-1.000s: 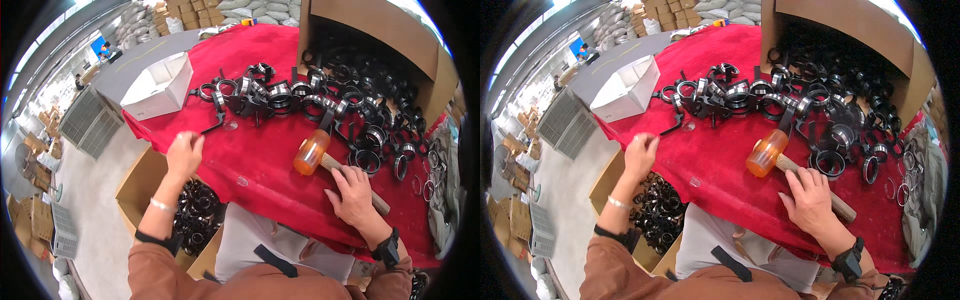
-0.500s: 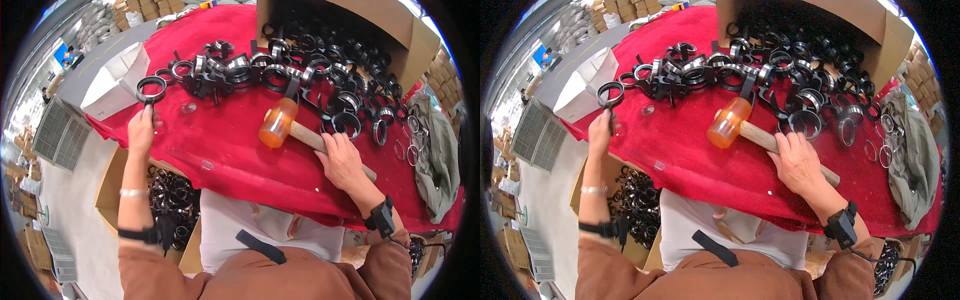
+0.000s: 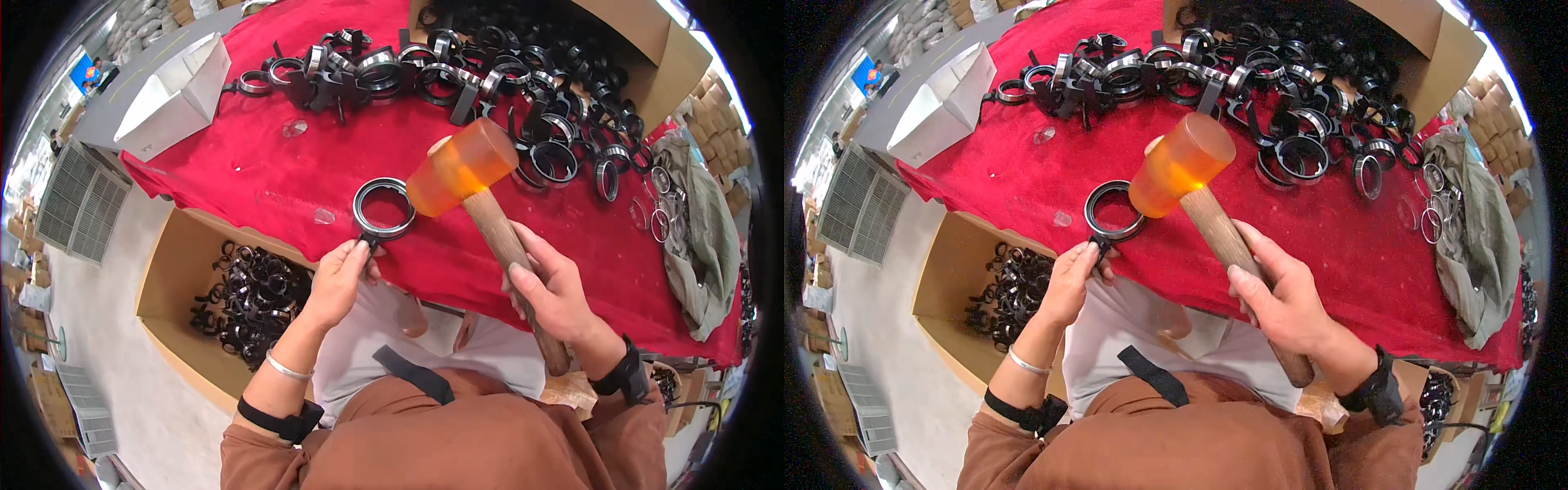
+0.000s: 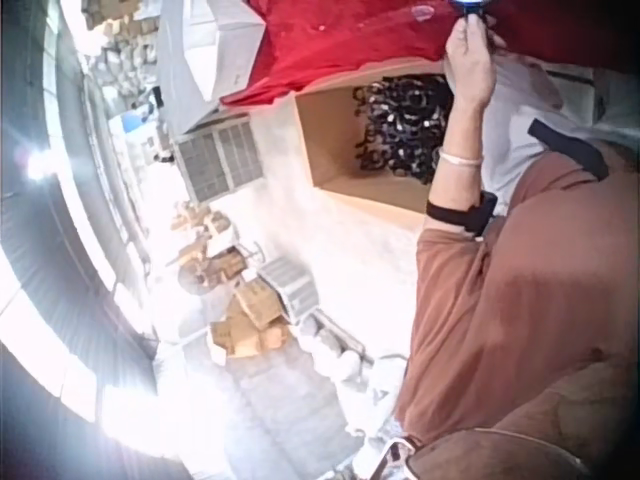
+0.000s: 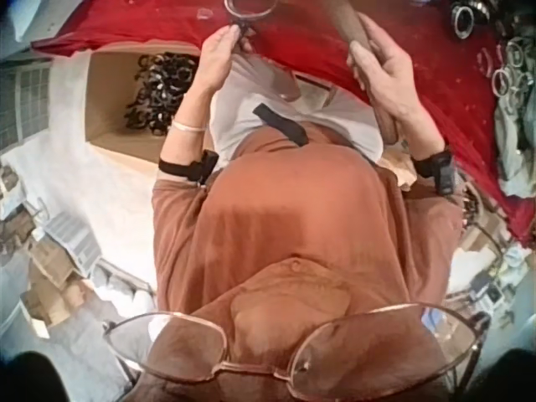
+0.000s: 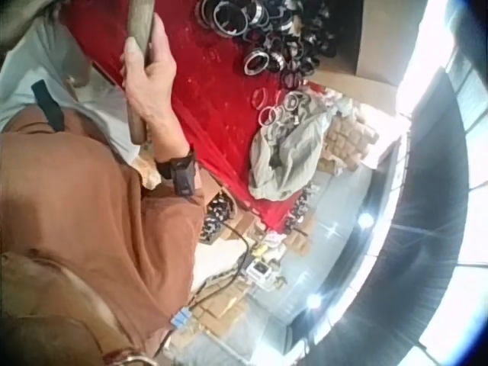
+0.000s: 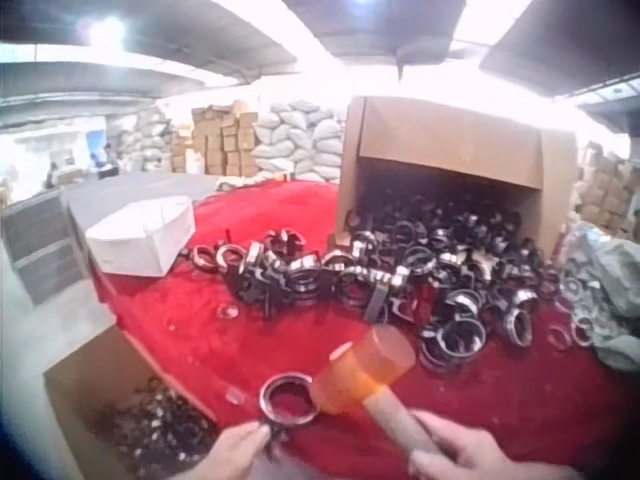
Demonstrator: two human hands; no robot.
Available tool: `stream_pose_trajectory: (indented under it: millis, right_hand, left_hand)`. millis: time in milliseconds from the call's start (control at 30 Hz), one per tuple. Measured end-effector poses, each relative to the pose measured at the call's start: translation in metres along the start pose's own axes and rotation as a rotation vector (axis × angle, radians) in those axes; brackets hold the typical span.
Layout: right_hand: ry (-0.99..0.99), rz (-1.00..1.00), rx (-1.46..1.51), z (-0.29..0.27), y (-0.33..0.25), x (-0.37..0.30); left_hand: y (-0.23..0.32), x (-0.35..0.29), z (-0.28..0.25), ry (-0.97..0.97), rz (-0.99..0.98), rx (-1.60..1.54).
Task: The recorder is using a rubber mallet to secure circular plastic components together on a red table.
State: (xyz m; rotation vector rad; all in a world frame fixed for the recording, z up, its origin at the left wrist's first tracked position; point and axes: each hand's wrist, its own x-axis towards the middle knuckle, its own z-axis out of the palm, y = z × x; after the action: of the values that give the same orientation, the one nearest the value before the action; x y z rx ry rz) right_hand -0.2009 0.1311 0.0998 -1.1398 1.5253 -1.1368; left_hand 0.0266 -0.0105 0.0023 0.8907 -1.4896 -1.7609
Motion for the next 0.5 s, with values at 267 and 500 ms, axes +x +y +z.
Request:
stream_pose_trajectory:
  millis: [267,500]
  right_hand:
    - [-0.047,-0.471,-0.767,0.013,0.019,-0.018]
    - [0.013,-0.619,-0.687,0.017,-0.012,-0.003]
  left_hand:
    - [-0.003,0.001,-0.003,0.008,0.029,0.035]
    - [0.001,-0.002,-0.003,-0.039,-0.001,-0.048]
